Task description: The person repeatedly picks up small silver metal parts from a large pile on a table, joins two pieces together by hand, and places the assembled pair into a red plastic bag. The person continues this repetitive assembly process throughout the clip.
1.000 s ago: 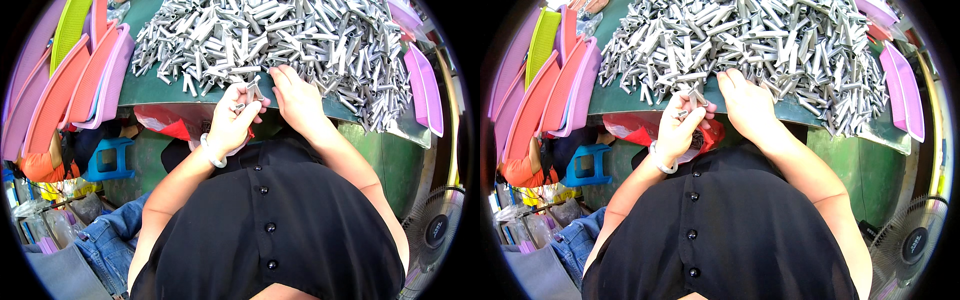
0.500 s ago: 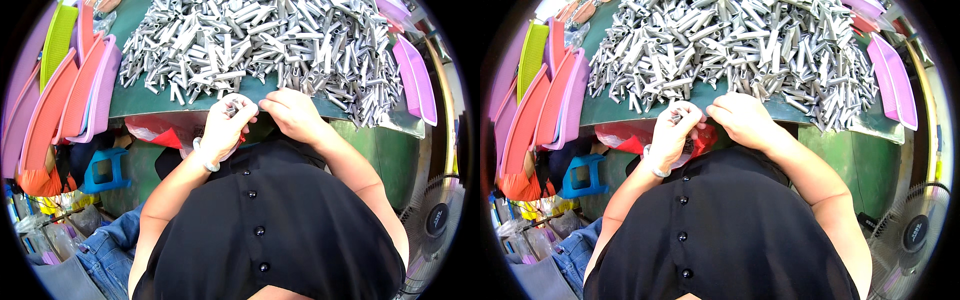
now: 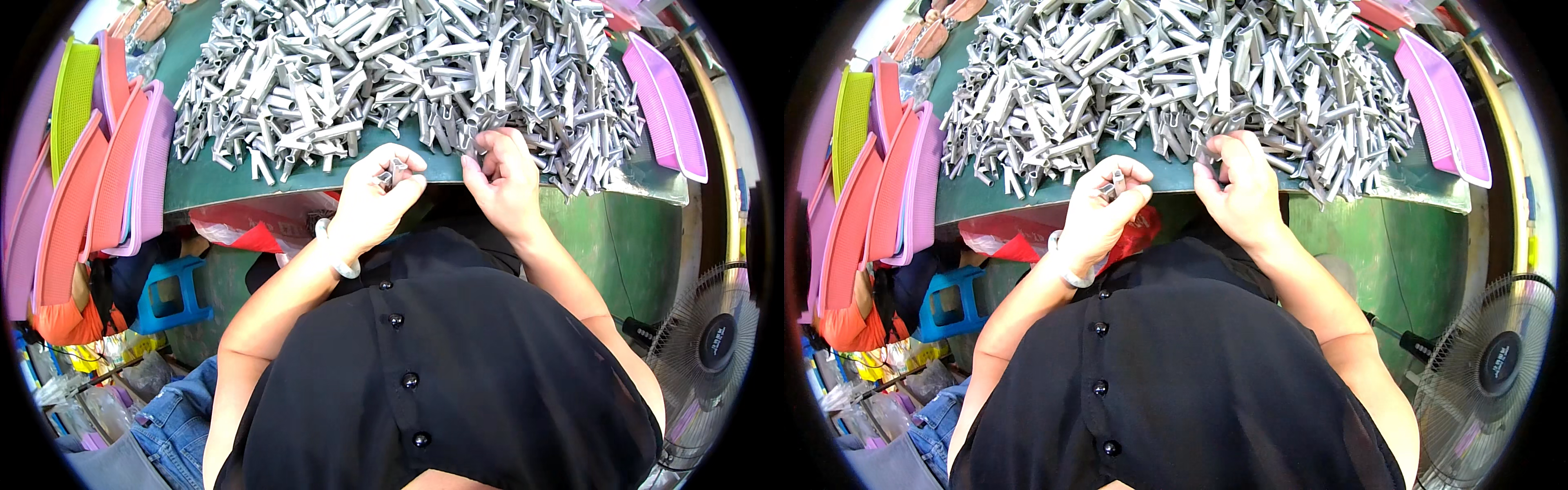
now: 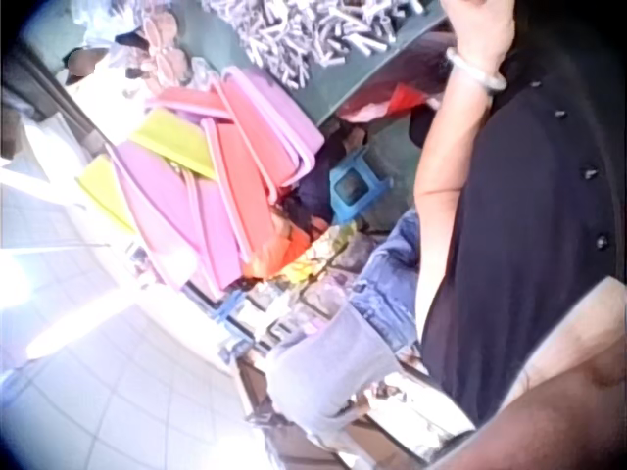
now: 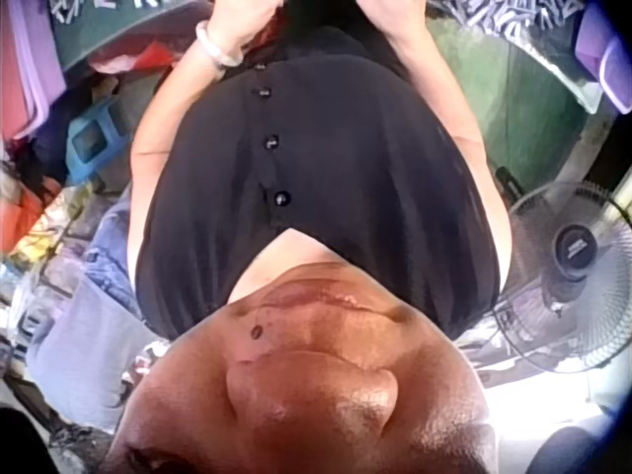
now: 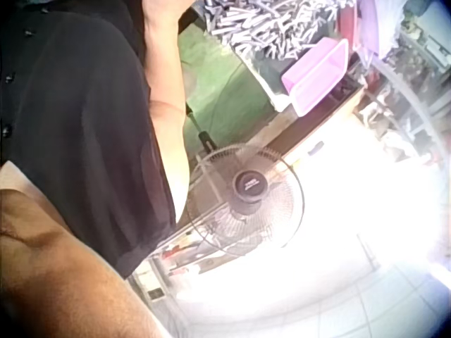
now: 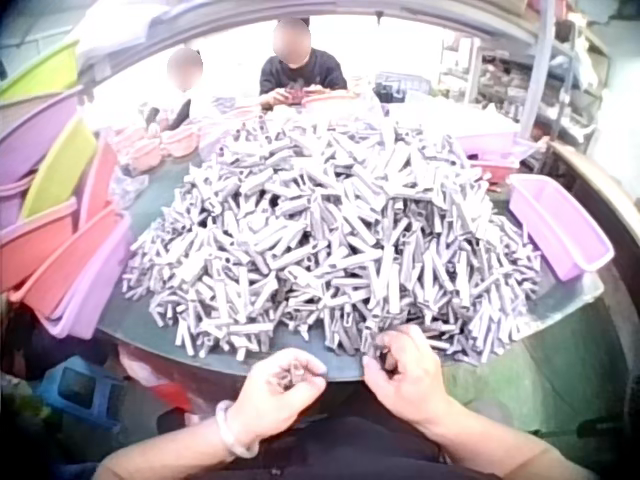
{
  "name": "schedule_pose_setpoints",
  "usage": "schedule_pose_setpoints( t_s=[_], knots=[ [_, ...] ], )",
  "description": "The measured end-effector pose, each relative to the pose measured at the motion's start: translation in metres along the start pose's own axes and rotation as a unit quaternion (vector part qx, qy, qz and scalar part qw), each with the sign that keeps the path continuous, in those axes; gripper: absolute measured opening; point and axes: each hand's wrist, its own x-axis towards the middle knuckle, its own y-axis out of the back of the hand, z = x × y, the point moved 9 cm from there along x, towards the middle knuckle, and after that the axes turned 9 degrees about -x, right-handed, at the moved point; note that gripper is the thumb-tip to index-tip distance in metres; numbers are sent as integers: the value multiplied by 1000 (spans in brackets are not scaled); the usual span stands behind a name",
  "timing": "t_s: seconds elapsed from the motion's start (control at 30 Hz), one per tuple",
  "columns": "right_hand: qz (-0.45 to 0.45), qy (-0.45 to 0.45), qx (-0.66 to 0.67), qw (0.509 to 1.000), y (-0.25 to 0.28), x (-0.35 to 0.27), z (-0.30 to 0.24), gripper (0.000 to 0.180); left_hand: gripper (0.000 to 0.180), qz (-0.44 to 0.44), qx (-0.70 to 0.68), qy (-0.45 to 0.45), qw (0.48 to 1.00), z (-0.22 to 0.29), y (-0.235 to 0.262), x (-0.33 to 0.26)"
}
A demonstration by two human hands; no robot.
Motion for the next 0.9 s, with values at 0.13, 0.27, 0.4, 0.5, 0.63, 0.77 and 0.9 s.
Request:
schedule_pose_setpoints(
  t_s=[0.13, 0.27, 0.4, 0.5, 0.63, 0.77, 0.9],
  knots=[
    [-49, -5, 215, 975, -8, -6, 6, 23, 27, -17, 33, -38, 999, 12, -15, 1],
    [-115, -16, 376, 919, -18, -8, -4, 24, 29, -35, 49, -71, 996, 17, -27, 4],
    [-129, -4, 304, 944, -18, -6, -4, 21, 28, -16, 133, -117, 984, 22, -24, 8],
    [-84, 129, 210, 966, -5, -2, -29, 29, 24, -24, 232, -232, 944, 43, -26, 1],
    [-70, 195, 147, 967, 0, -4, -44, 36, 25, -43, 257, -319, 911, 54, -25, -8],
    [-66, 206, 121, 969, 2, -4, -49, 34, 27, -58, 263, -340, 901, 56, -22, -11],
    [-14, 144, 75, 987, 12, 1, -32, 32, 23, -52, 258, -323, 909, 54, -20, -11]
  ],
)
